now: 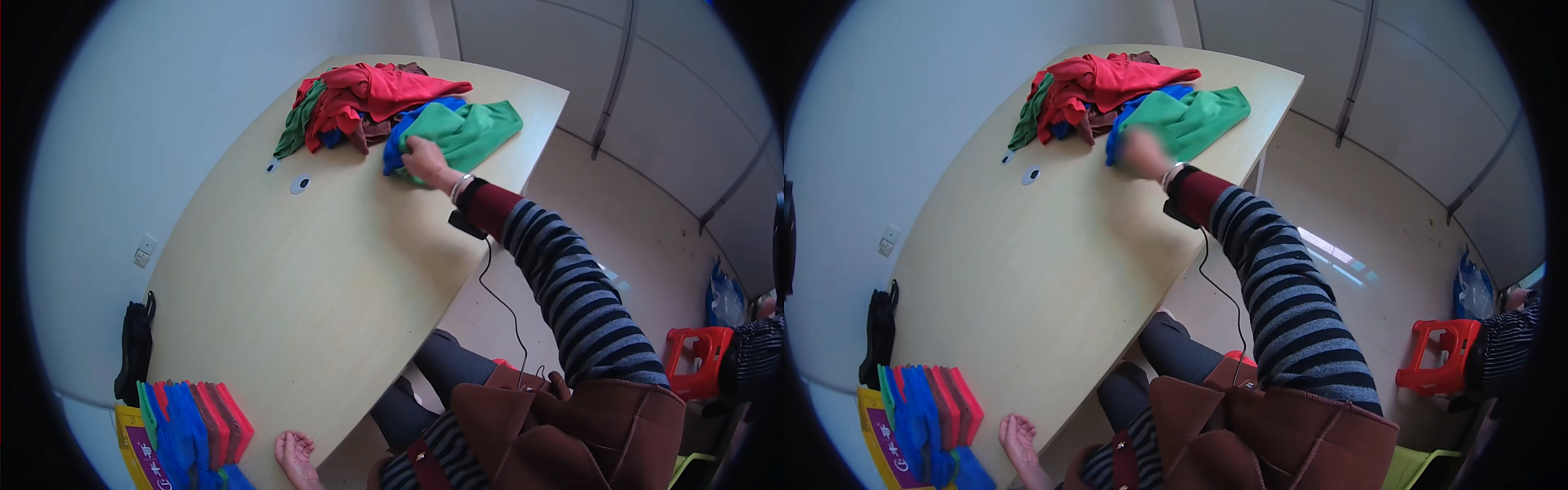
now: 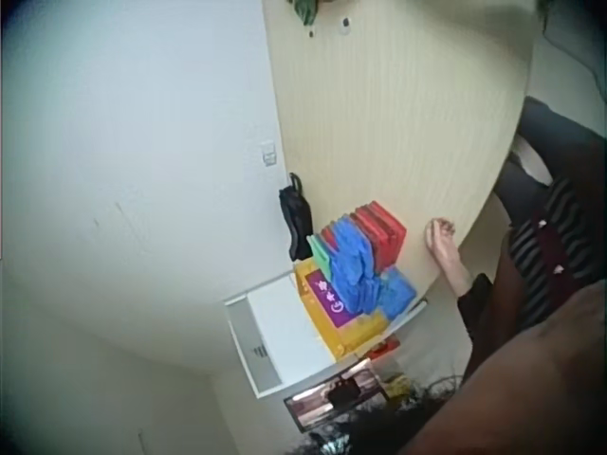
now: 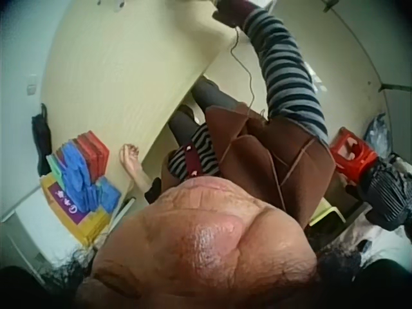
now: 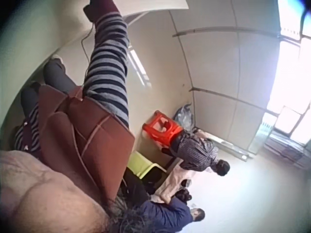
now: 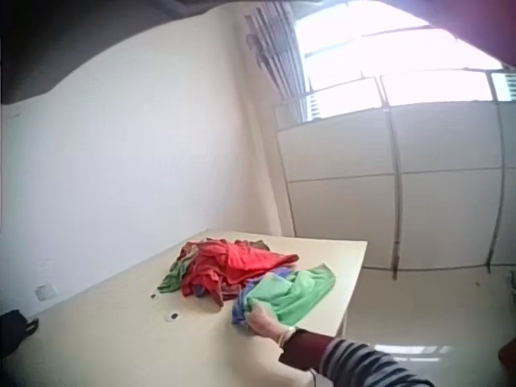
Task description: The recorder folds several colorful microfiber cloths on a desk in a workshop setting.
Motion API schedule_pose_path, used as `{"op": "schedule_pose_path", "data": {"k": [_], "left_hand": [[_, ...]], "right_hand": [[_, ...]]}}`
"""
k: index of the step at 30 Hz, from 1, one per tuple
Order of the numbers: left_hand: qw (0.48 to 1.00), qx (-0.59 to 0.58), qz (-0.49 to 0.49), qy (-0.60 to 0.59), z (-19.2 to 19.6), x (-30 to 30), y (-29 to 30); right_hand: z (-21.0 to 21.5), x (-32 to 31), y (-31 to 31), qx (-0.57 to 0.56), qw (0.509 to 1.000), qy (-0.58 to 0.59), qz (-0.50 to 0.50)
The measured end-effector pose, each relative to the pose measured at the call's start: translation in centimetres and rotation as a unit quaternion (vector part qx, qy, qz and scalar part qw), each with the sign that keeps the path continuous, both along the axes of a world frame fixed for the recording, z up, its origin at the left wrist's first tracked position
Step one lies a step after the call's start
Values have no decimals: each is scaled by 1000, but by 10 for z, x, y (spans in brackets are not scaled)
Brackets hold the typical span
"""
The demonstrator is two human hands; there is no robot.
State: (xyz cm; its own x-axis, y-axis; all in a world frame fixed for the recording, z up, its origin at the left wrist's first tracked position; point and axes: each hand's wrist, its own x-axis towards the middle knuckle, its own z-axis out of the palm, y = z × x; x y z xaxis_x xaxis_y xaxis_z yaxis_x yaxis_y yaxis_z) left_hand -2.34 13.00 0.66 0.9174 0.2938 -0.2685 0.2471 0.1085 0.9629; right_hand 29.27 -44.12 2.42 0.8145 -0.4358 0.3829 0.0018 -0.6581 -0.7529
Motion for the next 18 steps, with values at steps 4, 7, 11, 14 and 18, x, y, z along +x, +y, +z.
{"op": "schedule_pose_path", "data": {"k": [4,7,11,14,18], "left_hand": [[999,29,-16,7,10,13,-32],[999,47,-19,4,16,13,-49],[999,40,-22,0,14,5,-53],[999,28,-20,-2,0,-2,-43],[999,26,-24,-10,8,0,-47]], "right_hand": [[1,-37,91,-14,989,10,148],[9,-63,125,251,915,138,285],[31,-78,130,242,902,76,350],[78,-77,89,166,930,-18,327],[200,-108,54,254,886,-73,380]]}}
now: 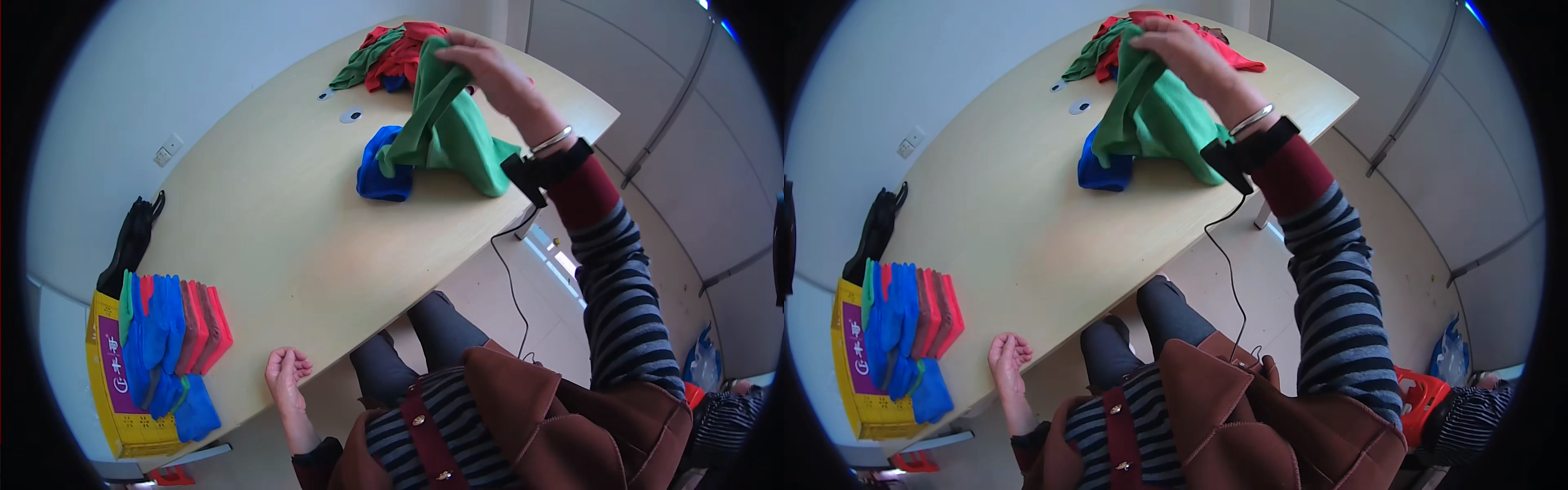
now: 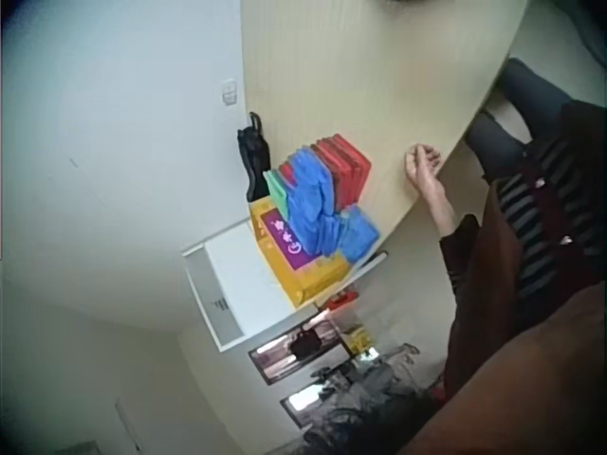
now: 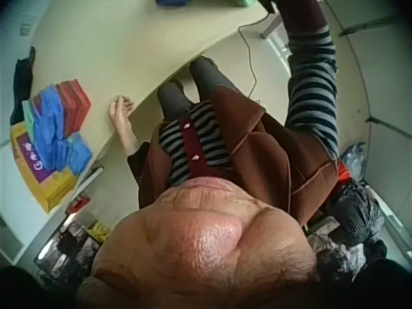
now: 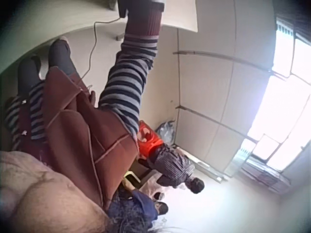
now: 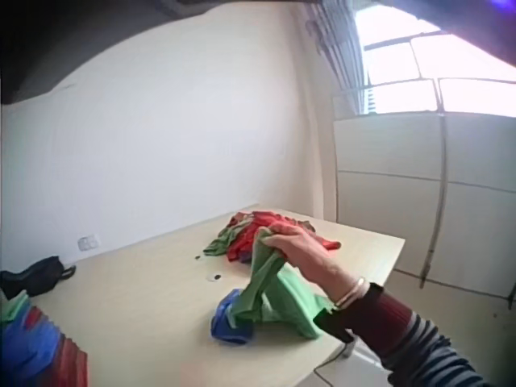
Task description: The recorder folds several colorful microfiber cloths on a desk in a workshop setting.
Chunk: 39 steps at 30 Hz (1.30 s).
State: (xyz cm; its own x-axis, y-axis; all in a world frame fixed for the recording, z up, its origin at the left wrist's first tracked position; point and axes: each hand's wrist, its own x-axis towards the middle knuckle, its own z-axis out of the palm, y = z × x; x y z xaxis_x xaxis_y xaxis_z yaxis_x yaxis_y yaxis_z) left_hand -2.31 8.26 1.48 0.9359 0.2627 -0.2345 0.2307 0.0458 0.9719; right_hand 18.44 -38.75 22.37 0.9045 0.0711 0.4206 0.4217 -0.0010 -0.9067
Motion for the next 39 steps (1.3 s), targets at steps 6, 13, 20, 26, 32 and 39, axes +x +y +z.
{"op": "schedule_pose_path", "data": {"k": [6,13,20,26,32,39], "left_hand": [[972,112,-58,-196,38,33,-43],[871,308,-40,-381,97,84,-97],[908,379,-1,-180,35,93,-50],[809,547,45,-211,-12,80,-43],[808,535,46,-242,-12,75,-43],[816,511,61,-262,-11,78,-44]], "right_hand": [[90,-39,88,96,968,46,227],[64,-36,168,103,931,30,348],[-82,59,79,-457,882,-113,-5],[-165,52,98,-645,752,-99,-91],[-201,78,35,-621,740,-124,-225],[-201,67,-62,-635,727,-63,-253]]}}
